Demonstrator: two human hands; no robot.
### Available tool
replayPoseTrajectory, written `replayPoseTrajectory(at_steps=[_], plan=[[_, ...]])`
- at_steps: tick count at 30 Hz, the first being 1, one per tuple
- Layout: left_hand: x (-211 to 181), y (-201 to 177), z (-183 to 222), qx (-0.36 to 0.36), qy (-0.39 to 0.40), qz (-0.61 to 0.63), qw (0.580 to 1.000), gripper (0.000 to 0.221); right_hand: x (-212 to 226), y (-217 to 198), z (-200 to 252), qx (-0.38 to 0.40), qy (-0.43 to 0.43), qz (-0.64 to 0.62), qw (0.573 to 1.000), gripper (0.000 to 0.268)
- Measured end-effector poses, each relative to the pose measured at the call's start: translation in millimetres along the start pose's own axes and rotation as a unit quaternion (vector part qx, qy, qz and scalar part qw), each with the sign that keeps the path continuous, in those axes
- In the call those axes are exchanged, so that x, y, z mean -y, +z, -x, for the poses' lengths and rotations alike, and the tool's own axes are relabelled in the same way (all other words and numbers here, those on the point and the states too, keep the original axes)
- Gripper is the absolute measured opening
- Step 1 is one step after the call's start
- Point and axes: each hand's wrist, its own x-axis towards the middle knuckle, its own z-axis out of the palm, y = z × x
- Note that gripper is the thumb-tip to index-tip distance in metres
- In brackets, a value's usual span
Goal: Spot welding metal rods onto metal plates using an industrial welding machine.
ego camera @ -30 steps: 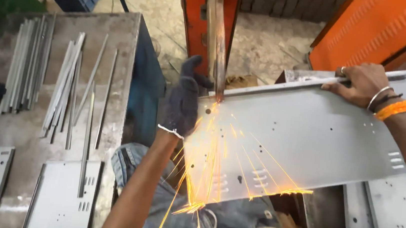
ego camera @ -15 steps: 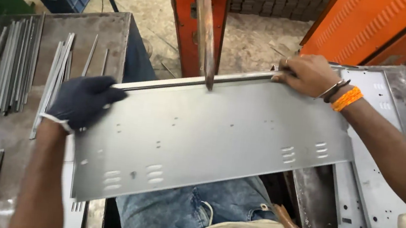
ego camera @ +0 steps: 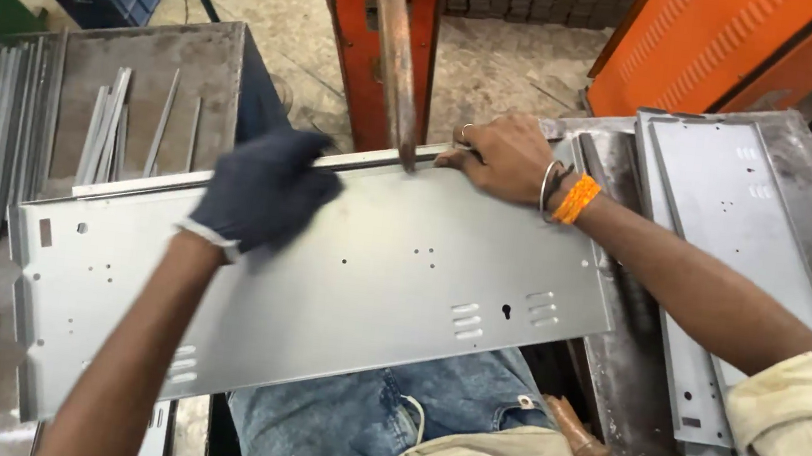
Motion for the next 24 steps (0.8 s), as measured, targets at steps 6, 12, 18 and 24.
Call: replayPoseTrajectory(at_steps=[6, 12, 18, 24], plan=[[-4, 22, -13, 0.091, -0.051, -0.107, 0.989, 0.035, 8, -8, -2, 0.001, 0.001, 0.000, 1.000, 0.043], [-10, 26, -10, 0.065, -0.071, -0.090, 0.991, 0.037, 2, 8, 6, 0.032, -0.006, 0.029, 0.999, 0.042], [-9, 21, -15, 0.072, -0.085, -0.110, 0.988, 0.042, 11, -8, -1, 0.001, -0.015, 0.013, 1.000, 0.042], [3, -13, -2, 0.100, -0.112, -0.125, 0.981, 0.044, 2, -2, -11, 0.054, -0.067, -0.014, 0.996, 0.044]])
